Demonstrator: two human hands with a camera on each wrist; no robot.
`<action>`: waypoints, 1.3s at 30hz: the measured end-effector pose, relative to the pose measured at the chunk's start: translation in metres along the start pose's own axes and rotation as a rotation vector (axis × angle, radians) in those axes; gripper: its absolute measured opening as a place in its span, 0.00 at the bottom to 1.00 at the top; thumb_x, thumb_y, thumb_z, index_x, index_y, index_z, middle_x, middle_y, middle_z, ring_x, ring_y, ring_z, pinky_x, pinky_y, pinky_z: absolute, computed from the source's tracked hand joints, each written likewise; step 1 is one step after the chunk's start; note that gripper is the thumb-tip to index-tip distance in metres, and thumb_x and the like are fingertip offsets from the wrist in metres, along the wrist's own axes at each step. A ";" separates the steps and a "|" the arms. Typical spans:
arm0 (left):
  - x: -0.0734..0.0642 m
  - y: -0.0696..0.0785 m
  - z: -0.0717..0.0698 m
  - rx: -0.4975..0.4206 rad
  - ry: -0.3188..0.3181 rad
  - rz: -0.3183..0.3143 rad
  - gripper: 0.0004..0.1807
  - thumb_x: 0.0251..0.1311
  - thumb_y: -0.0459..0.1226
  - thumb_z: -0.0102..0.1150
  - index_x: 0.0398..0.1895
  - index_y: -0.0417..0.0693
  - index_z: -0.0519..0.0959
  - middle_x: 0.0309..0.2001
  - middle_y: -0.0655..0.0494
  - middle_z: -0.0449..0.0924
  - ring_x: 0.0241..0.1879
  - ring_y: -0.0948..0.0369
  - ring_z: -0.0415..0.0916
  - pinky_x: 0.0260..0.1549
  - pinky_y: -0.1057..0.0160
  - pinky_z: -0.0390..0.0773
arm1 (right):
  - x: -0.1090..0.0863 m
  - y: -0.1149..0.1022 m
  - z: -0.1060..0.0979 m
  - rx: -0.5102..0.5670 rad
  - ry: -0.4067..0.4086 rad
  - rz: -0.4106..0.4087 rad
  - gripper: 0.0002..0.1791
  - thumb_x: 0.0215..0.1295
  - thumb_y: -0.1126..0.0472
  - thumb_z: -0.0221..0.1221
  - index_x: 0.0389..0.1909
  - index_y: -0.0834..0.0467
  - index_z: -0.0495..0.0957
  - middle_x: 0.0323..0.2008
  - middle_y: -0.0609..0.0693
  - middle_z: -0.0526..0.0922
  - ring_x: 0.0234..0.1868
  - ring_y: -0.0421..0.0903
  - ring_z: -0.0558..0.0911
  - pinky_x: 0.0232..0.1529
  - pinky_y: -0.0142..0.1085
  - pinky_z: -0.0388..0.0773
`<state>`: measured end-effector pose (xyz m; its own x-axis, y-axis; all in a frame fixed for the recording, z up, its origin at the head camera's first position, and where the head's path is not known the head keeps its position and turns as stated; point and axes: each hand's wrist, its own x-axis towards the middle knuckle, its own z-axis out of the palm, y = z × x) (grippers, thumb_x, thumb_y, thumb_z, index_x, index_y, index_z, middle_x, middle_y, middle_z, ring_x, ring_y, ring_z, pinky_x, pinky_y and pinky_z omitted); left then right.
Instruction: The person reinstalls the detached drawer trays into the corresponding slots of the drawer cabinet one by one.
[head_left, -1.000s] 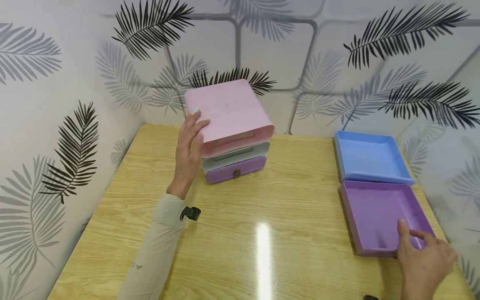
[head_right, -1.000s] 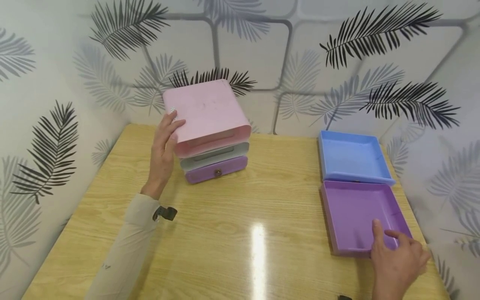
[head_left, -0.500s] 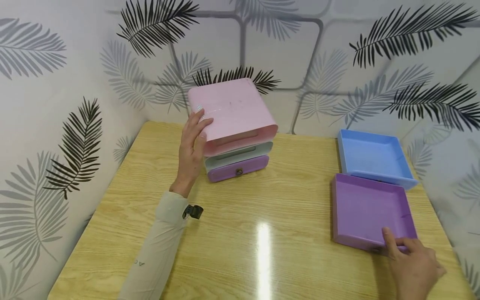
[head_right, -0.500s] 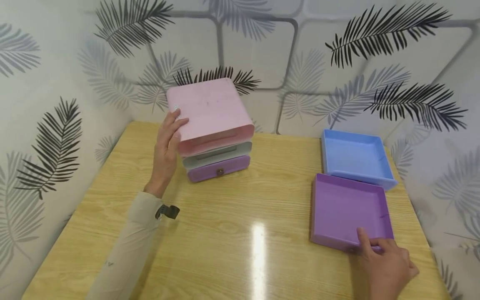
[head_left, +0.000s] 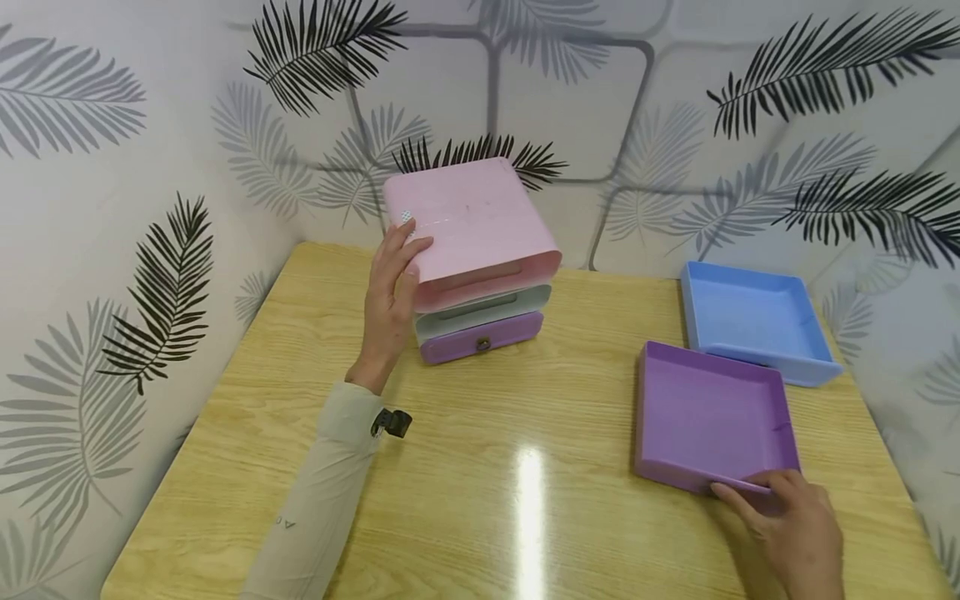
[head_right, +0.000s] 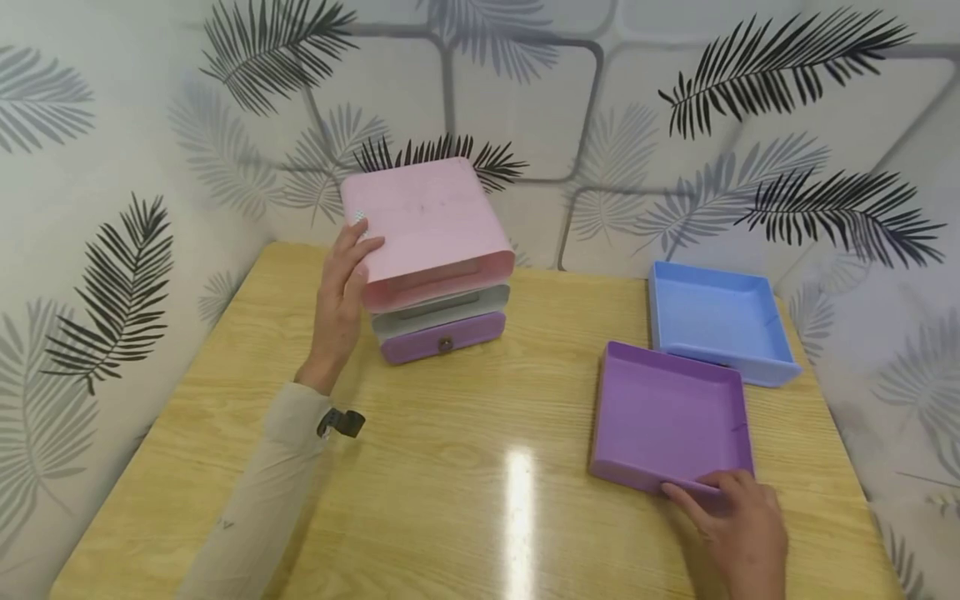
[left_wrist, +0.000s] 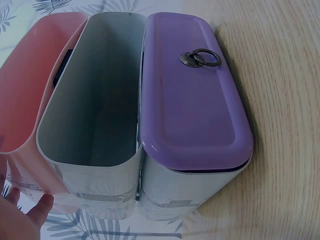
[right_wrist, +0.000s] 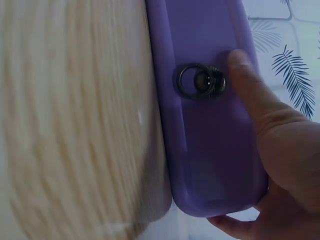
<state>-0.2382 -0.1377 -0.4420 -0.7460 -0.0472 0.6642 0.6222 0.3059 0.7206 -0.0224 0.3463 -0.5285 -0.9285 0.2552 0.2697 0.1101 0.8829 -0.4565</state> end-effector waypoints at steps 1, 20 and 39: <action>0.000 0.000 0.000 0.001 0.002 0.001 0.21 0.77 0.33 0.45 0.66 0.45 0.79 0.78 0.48 0.66 0.84 0.48 0.48 0.83 0.45 0.46 | 0.000 -0.001 0.000 0.001 -0.003 -0.017 0.18 0.48 0.52 0.81 0.31 0.59 0.86 0.37 0.57 0.87 0.42 0.60 0.78 0.38 0.55 0.74; -0.002 0.000 -0.004 0.017 0.005 0.006 0.21 0.78 0.35 0.43 0.67 0.48 0.79 0.79 0.51 0.66 0.85 0.48 0.47 0.84 0.48 0.46 | 0.008 -0.041 0.028 0.298 0.020 -0.344 0.16 0.40 0.73 0.79 0.29 0.54 0.88 0.34 0.45 0.84 0.43 0.21 0.68 0.45 0.18 0.67; -0.003 -0.003 0.001 0.017 -0.004 0.011 0.21 0.78 0.35 0.42 0.67 0.48 0.79 0.79 0.52 0.65 0.85 0.53 0.47 0.84 0.47 0.47 | 0.013 -0.078 0.042 0.471 0.040 -0.507 0.20 0.34 0.79 0.78 0.30 0.58 0.87 0.40 0.53 0.84 0.51 0.30 0.73 0.54 0.13 0.66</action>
<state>-0.2380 -0.1379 -0.4462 -0.7404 -0.0399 0.6710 0.6262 0.3221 0.7101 -0.0578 0.2643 -0.5246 -0.8097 -0.1214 0.5742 -0.5082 0.6343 -0.5825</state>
